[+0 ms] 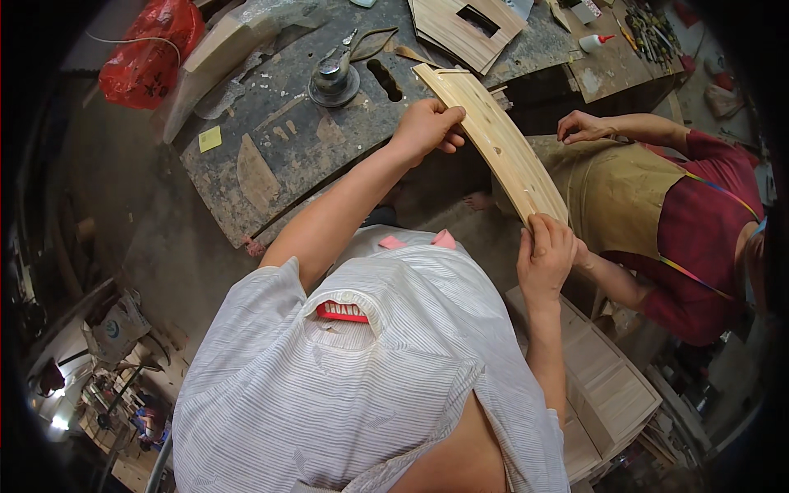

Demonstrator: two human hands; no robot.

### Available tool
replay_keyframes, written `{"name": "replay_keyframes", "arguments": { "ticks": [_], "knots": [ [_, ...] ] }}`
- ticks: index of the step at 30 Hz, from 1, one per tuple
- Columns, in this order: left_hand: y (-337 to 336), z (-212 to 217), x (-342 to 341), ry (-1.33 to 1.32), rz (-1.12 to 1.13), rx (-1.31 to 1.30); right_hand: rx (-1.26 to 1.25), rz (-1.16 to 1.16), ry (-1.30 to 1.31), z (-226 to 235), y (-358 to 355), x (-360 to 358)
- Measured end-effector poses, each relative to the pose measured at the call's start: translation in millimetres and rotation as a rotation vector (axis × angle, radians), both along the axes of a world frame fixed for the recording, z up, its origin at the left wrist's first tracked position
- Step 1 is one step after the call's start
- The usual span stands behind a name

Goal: The person assembles a wooden panel with another person by applying glue onto wooden strips from a bottle, positioning and fitting the strips onto the board, and pressing the pieces together by hand.

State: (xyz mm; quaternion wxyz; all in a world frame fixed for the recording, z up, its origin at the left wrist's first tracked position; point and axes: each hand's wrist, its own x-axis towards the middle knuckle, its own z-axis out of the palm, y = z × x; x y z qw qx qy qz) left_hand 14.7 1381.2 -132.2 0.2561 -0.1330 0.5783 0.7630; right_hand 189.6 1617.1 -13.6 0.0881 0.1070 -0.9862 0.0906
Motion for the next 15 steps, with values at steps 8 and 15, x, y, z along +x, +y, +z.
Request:
{"name": "replay_keyframes", "arguments": {
  "ticks": [8,15],
  "knots": [
    [0.6,-1.2,-2.1,0.003,-0.027,-0.067,0.007,-0.017,0.013,-9.5,2.3,0.5],
    [1.8,0.9,-4.1,0.008,-0.023,-0.071,-0.004,-0.024,0.016,-18.1,4.9,-0.6]
  ]
}}
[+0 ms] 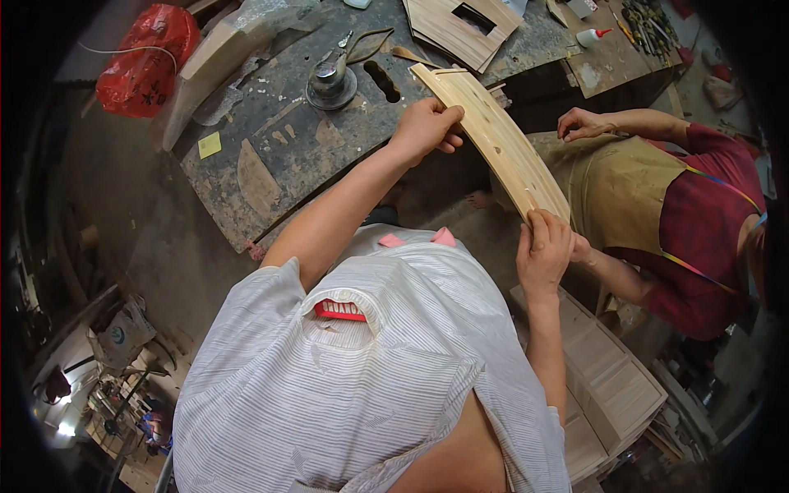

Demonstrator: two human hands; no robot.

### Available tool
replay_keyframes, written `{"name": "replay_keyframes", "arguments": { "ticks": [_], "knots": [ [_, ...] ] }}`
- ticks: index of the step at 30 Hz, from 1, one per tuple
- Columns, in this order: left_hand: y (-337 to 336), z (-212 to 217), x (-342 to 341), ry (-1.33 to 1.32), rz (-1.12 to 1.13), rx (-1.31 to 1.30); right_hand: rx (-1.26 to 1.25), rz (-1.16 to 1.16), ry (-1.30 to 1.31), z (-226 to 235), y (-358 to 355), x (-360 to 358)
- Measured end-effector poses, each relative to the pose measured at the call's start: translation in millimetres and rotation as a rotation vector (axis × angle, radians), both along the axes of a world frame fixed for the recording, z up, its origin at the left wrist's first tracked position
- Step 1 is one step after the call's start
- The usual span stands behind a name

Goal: The person assembles a wooden panel with another person by applying glue onto wooden strips from a bottle, positioning and fitting the strips onto the board, and pressing the pieces together by hand.

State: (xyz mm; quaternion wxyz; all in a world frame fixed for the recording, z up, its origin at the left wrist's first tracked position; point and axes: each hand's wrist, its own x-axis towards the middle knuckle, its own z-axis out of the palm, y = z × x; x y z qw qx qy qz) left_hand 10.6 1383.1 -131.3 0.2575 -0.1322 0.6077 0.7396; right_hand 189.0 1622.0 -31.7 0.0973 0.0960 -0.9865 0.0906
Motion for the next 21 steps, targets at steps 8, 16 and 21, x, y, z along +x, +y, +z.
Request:
{"name": "replay_keyframes", "arguments": {
  "ticks": [8,16,21],
  "knots": [
    [0.4,-4.0,-1.8,-0.022,0.005,0.032,-0.008,-0.017,0.009,-8.1,0.6,-2.6],
    [3.2,-2.8,-3.7,-0.060,0.021,0.079,0.007,-0.034,0.015,-10.0,2.1,-3.2],
    [3.7,-2.3,-5.2,-0.087,0.019,0.101,-0.014,-0.041,0.039,-11.7,4.3,-4.8]
  ]
}}
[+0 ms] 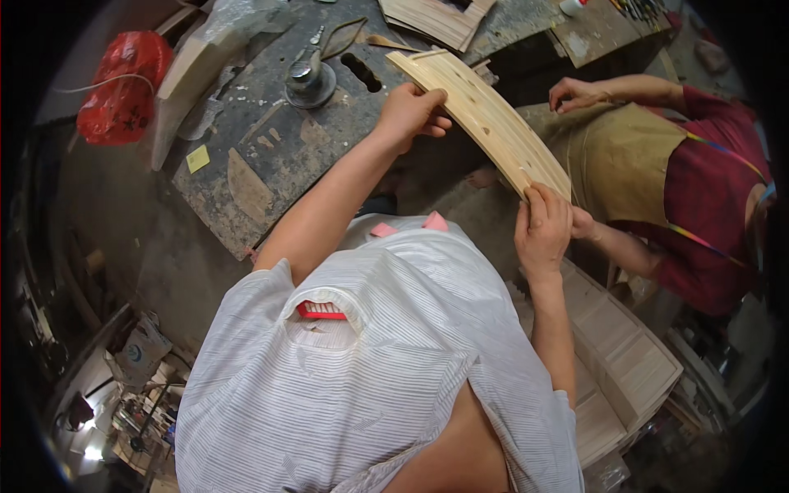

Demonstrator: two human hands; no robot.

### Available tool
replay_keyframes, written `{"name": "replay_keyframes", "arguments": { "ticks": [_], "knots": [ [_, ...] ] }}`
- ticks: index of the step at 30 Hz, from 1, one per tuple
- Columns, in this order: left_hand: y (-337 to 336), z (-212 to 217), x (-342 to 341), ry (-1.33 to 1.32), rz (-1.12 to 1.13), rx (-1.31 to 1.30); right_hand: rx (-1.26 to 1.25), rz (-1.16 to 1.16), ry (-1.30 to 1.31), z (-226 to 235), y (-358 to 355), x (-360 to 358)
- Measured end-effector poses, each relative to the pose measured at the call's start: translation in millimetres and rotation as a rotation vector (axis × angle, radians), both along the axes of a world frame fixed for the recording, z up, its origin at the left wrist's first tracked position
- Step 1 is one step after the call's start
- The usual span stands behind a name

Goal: The person assembles a wooden panel with another person by applying glue onto wooden strips from a bottle, positioning and fitting the strips onto the board, and pressing the pieces together by hand.

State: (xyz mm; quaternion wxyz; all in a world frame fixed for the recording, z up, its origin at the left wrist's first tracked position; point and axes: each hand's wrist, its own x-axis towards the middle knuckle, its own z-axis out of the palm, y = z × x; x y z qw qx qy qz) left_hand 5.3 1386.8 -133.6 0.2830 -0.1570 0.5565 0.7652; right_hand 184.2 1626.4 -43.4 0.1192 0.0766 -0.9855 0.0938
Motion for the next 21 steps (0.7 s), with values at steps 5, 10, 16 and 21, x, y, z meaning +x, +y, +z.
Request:
{"name": "replay_keyframes", "arguments": {
  "ticks": [5,10,16,21],
  "knots": [
    [2.9,6.0,-2.4,-0.023,-0.014,-0.018,-0.004,0.001,0.016,-4.2,4.3,0.9],
    [4.4,5.0,-1.7,-0.026,-0.026,-0.034,-0.019,-0.006,0.020,-5.0,6.1,1.1],
    [7.3,6.1,-0.4,-0.028,-0.006,-0.041,-0.020,-0.025,0.021,-9.4,10.3,3.0],
    [6.3,6.6,-0.2,-0.029,-0.013,-0.019,-0.007,-0.033,0.033,-13.3,12.5,2.8]
  ]
}}
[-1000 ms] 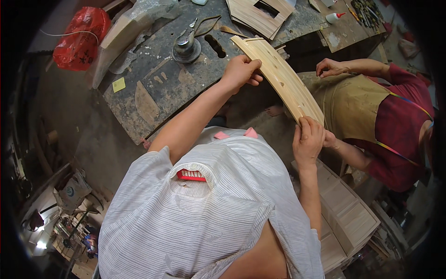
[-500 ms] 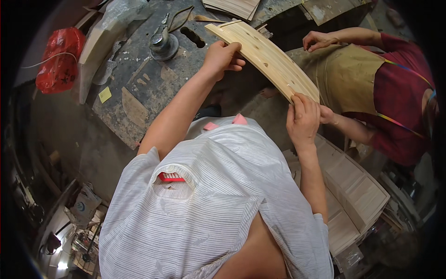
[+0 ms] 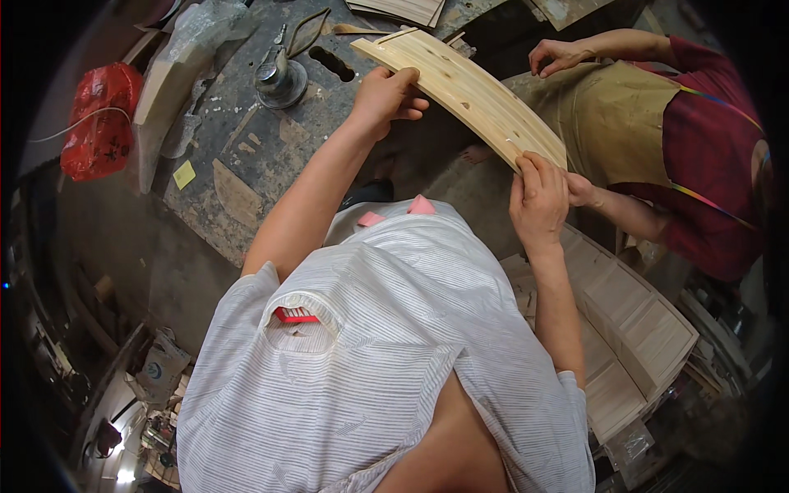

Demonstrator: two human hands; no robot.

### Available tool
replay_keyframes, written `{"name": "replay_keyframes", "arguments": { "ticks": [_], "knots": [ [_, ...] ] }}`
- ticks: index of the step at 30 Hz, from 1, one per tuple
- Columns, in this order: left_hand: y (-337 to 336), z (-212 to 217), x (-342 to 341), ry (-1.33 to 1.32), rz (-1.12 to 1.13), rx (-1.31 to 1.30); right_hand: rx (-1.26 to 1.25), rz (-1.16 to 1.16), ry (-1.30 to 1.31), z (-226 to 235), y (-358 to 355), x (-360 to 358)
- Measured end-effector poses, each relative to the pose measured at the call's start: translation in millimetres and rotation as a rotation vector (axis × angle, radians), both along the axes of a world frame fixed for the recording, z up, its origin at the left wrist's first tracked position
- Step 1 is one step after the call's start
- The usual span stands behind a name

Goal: The person assembles a wooden panel with another person by applying glue onto wooden strips from a bottle, positioning and fitting the strips onto the board, and pressing the pieces together by hand.

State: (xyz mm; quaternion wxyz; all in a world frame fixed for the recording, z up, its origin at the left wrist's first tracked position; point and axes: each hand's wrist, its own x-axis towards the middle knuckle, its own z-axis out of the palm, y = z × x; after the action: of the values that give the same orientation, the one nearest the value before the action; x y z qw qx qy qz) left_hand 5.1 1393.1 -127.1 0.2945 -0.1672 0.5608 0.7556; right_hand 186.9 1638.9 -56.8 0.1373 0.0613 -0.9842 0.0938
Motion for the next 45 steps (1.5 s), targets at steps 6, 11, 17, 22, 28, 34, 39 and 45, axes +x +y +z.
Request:
{"name": "replay_keyframes", "arguments": {
  "ticks": [6,11,17,22,28,34,39,45],
  "knots": [
    [-1.7,-6.5,-0.8,0.003,-0.059,0.045,-0.007,-0.017,-0.014,-0.4,0.0,-0.2],
    [-2.7,-7.7,-0.7,0.004,-0.053,0.043,-0.004,-0.011,-0.020,-1.9,1.6,-1.8],
    [-13.0,-7.2,-6.4,-0.016,-0.025,0.048,0.008,-0.021,-0.030,1.7,-0.8,-2.0],
    [-40.1,-29.5,-21.6,0.071,0.157,0.117,-0.006,-0.016,-0.063,6.7,0.1,-0.7],
    [-55.4,-38.4,-34.2,0.361,0.206,-0.057,-0.003,-0.039,-0.086,7.9,5.5,4.9],
    [-58.9,-47.4,-50.2,0.510,0.133,-0.119,0.015,-0.035,-0.100,16.1,10.5,14.6],
    [-60.7,-50.0,-43.0,0.520,0.113,-0.149,-0.021,-0.082,-0.114,13.2,19.8,31.6],
    [-67.8,-73.4,-55.3,0.621,-0.029,-0.364,-0.058,-0.164,-0.074,4.4,41.1,52.0]
  ]
}}
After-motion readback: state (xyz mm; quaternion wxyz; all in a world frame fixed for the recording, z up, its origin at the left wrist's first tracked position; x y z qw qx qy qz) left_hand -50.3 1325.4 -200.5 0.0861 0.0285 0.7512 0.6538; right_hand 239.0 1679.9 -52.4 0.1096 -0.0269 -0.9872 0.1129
